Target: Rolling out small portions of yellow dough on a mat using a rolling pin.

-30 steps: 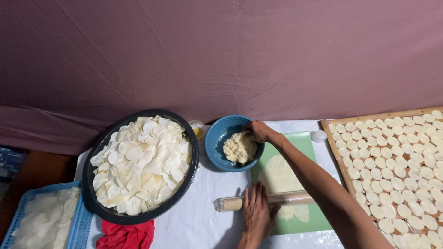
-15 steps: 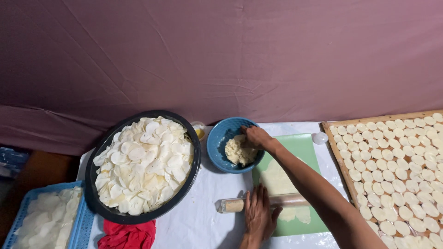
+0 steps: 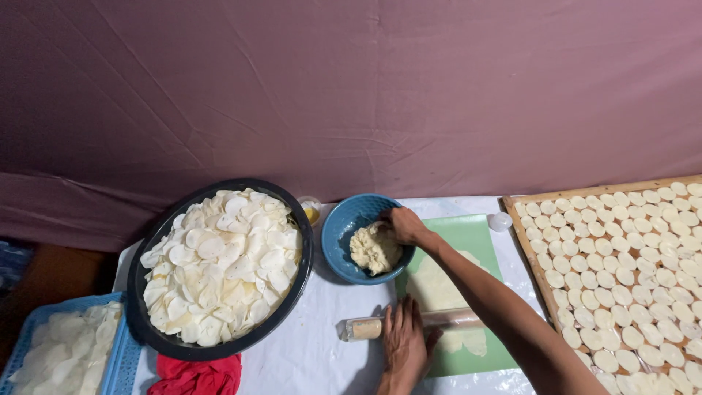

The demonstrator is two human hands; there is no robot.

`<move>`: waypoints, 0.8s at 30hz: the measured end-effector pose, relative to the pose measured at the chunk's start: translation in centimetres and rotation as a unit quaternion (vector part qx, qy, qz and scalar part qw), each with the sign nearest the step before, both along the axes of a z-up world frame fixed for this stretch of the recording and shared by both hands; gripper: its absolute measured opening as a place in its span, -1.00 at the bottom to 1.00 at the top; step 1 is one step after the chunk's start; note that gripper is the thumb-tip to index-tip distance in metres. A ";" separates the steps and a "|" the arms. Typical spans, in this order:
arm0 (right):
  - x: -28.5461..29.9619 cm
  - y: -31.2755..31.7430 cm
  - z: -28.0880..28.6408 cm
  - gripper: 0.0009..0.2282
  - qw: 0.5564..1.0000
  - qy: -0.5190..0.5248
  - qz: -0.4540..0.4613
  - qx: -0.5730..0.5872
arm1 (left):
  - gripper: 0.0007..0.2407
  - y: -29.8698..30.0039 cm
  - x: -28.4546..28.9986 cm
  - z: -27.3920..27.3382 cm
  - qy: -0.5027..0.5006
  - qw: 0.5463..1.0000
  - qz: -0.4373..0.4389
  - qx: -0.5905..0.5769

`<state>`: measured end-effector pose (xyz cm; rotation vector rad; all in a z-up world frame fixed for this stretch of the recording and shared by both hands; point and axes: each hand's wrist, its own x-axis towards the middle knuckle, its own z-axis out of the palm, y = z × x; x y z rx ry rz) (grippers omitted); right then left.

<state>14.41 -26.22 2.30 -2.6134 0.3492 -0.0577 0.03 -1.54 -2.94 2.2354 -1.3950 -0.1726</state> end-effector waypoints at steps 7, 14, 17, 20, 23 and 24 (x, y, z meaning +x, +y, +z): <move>-1.2 -0.6 1.8 -0.83 0.968 -0.019 -0.042 0.246 | -0.42 0.2 -0.1 1.0 -0.018 0.999 0.005 -0.034; -2.6 0.1 4.2 -0.83 0.851 -0.108 -0.106 0.502 | -0.43 0.2 -0.1 0.8 -0.027 0.999 0.002 -0.045; -3.0 -0.4 3.9 -0.77 0.824 -0.127 -0.128 0.537 | -0.43 0.4 -0.2 1.3 -0.028 0.998 0.007 -0.050; -4.7 -0.3 5.4 -0.67 0.803 -0.156 -0.123 0.562 | -0.42 0.7 -0.2 1.3 -0.021 0.998 0.007 -0.052; -7.6 0.0 6.9 -0.67 0.772 -0.188 -0.130 0.593 | -0.38 0.2 0.4 0.7 -0.036 0.999 0.009 -0.040; -9.0 0.2 6.7 -0.71 0.761 -0.208 -0.142 0.598 | -0.37 0.1 0.4 0.2 -0.058 0.997 0.013 -0.038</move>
